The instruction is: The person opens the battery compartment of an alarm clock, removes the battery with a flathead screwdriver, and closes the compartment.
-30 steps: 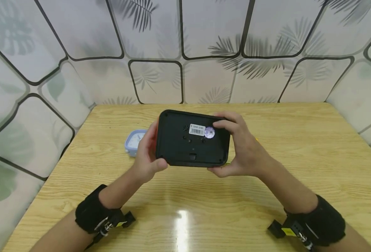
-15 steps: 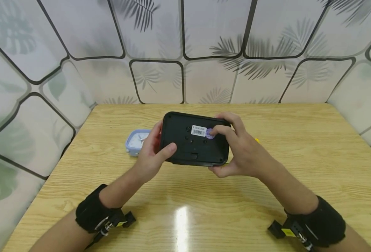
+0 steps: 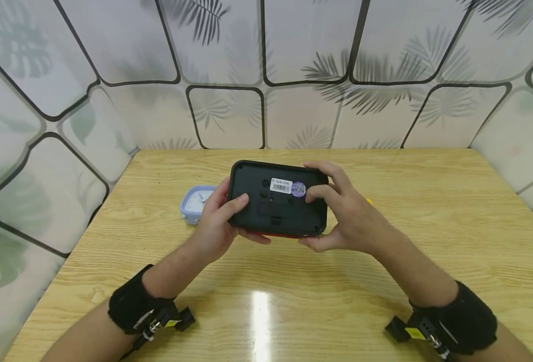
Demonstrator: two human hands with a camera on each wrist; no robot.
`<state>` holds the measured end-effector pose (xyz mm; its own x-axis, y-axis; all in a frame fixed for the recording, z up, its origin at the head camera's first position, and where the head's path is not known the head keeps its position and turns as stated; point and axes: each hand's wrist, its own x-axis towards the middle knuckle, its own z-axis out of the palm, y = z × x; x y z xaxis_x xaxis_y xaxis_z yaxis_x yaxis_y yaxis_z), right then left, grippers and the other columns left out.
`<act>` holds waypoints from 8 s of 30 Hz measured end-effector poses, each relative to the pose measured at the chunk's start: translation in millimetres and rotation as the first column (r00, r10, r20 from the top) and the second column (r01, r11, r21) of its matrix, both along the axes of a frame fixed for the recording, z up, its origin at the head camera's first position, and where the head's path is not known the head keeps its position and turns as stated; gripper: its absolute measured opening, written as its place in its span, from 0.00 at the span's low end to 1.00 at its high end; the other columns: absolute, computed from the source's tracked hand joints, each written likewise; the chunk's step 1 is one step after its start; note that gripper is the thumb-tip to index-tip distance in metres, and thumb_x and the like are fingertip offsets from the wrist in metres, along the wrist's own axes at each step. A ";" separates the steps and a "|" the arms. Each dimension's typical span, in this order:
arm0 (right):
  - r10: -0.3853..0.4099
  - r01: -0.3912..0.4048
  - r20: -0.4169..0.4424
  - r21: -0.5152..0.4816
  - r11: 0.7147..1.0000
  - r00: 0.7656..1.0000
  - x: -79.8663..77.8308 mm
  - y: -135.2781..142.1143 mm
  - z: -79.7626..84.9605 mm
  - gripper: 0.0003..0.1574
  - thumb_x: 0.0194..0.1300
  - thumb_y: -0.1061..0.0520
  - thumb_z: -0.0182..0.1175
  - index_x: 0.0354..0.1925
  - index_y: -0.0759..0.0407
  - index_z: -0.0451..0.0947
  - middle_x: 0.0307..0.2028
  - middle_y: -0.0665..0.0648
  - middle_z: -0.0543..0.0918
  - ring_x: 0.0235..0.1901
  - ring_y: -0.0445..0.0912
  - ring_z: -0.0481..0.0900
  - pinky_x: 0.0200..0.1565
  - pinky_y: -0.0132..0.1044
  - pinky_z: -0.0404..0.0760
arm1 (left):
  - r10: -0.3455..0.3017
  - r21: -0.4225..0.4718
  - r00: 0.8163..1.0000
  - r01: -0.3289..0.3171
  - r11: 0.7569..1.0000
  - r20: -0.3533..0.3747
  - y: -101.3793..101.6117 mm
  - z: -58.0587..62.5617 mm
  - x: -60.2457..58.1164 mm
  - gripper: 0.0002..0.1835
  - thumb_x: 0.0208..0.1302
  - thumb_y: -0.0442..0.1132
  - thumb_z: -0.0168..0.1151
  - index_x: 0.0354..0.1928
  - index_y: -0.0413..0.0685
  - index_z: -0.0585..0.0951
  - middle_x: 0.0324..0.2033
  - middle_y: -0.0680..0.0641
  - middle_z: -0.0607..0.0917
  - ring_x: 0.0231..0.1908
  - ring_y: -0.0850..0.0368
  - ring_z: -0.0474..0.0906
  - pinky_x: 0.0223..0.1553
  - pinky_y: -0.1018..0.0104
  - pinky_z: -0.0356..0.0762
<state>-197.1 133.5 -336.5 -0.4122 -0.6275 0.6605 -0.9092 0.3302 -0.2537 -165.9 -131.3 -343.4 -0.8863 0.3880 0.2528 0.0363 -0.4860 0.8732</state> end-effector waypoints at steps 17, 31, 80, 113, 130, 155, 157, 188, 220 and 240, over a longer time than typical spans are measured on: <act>-0.025 0.025 0.001 -0.100 0.995 1.000 20.9 -18.8 1.0 0.19 0.69 0.47 0.62 0.30 0.59 0.72 0.55 0.63 0.78 0.65 0.59 0.70 0.70 0.71 0.52 | -0.026 -0.137 0.997 0.036 0.990 0.079 9.0 1.4 9.9 0.25 0.74 0.32 0.46 0.70 0.42 0.57 0.51 0.45 0.81 0.40 0.52 0.88 0.29 0.40 0.85; 0.016 -0.014 -0.087 0.022 1.000 0.996 22.4 -20.8 2.3 0.20 0.69 0.45 0.61 0.28 0.57 0.74 0.54 0.62 0.76 0.63 0.60 0.68 0.70 0.58 0.65 | -0.014 -0.187 0.996 0.030 0.982 0.087 13.7 2.8 15.1 0.28 0.74 0.33 0.48 0.72 0.43 0.57 0.55 0.35 0.78 0.42 0.50 0.88 0.31 0.37 0.84; -0.003 0.070 -0.409 0.148 0.987 0.912 25.7 -19.6 3.2 0.13 0.71 0.60 0.58 0.51 0.58 0.84 0.47 0.58 0.88 0.52 0.52 0.86 0.45 0.44 0.87 | 0.027 -0.202 0.977 0.017 0.979 0.210 13.6 2.9 15.7 0.30 0.74 0.34 0.48 0.74 0.45 0.53 0.61 0.31 0.72 0.47 0.49 0.86 0.34 0.37 0.84; -0.015 -0.034 -0.405 -0.112 0.993 0.914 20.5 -19.7 6.6 0.10 0.73 0.59 0.57 0.41 0.66 0.81 0.34 0.59 0.88 0.31 0.50 0.87 0.35 0.43 0.87 | 0.027 -0.178 0.976 0.012 0.984 0.217 13.0 4.5 14.9 0.28 0.72 0.34 0.49 0.71 0.43 0.57 0.52 0.39 0.82 0.43 0.49 0.87 0.31 0.36 0.83; -0.319 0.248 -0.356 -0.230 0.941 0.879 19.1 -8.4 10.3 0.03 0.61 0.69 0.64 0.33 0.63 0.79 0.32 0.58 0.88 0.28 0.54 0.85 0.46 0.53 0.86 | 0.094 -0.195 0.971 -0.050 0.979 0.221 10.6 4.5 13.5 0.27 0.72 0.34 0.50 0.70 0.46 0.58 0.52 0.40 0.81 0.44 0.49 0.87 0.32 0.36 0.84; -0.526 0.504 -0.212 -0.152 0.851 0.824 -3.9 14.7 -0.7 0.03 0.66 0.63 0.62 0.36 0.63 0.81 0.27 0.61 0.87 0.19 0.53 0.80 0.17 0.42 0.71 | 0.200 -0.157 0.955 -0.168 0.973 0.220 3.0 14.3 9.7 0.21 0.73 0.34 0.48 0.66 0.47 0.61 0.49 0.46 0.83 0.42 0.49 0.87 0.31 0.41 0.86; -0.540 0.537 -0.184 -0.068 0.841 0.822 -7.3 17.8 -3.7 0.04 0.64 0.64 0.64 0.38 0.63 0.79 0.28 0.61 0.88 0.16 0.51 0.78 0.15 0.38 0.65 | 0.199 -0.156 0.955 -0.167 0.973 0.221 2.9 14.8 9.5 0.21 0.73 0.34 0.48 0.65 0.48 0.62 0.49 0.46 0.83 0.42 0.49 0.87 0.31 0.41 0.86; -0.644 0.283 0.299 0.714 0.641 0.704 -36.5 34.0 -34.7 0.03 0.62 0.67 0.64 0.36 0.64 0.84 0.34 0.59 0.85 0.32 0.49 0.81 0.36 0.42 0.83 | 0.191 -0.175 0.951 -0.151 0.973 0.242 5.9 13.4 8.4 0.24 0.74 0.34 0.49 0.69 0.47 0.60 0.52 0.43 0.81 0.44 0.48 0.87 0.32 0.40 0.85; -0.764 0.292 0.276 0.806 0.514 0.584 -38.7 54.5 -26.9 0.17 0.74 0.67 0.45 0.57 0.73 0.72 0.48 0.78 0.71 0.37 0.61 0.78 0.34 0.47 0.80 | 0.154 -0.164 0.963 -0.119 0.979 0.220 7.7 12.6 9.9 0.24 0.73 0.33 0.49 0.68 0.46 0.60 0.50 0.42 0.84 0.44 0.47 0.87 0.32 0.38 0.84; -0.339 0.480 0.455 -0.241 0.844 0.824 -17.6 41.0 22.9 0.37 0.59 0.73 0.64 0.67 0.63 0.71 0.40 0.59 0.87 0.35 0.42 0.86 0.38 0.21 0.82 | 0.160 -0.172 0.957 -0.120 0.978 0.242 7.2 11.3 10.0 0.26 0.73 0.33 0.49 0.70 0.47 0.58 0.54 0.41 0.81 0.46 0.47 0.86 0.33 0.38 0.84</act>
<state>-214.6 174.5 -313.6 -0.8401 -0.1143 0.5303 -0.5139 0.4807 -0.7105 -155.8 -124.1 -332.1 -0.9615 0.2720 -0.0392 -0.1371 -0.3512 0.9262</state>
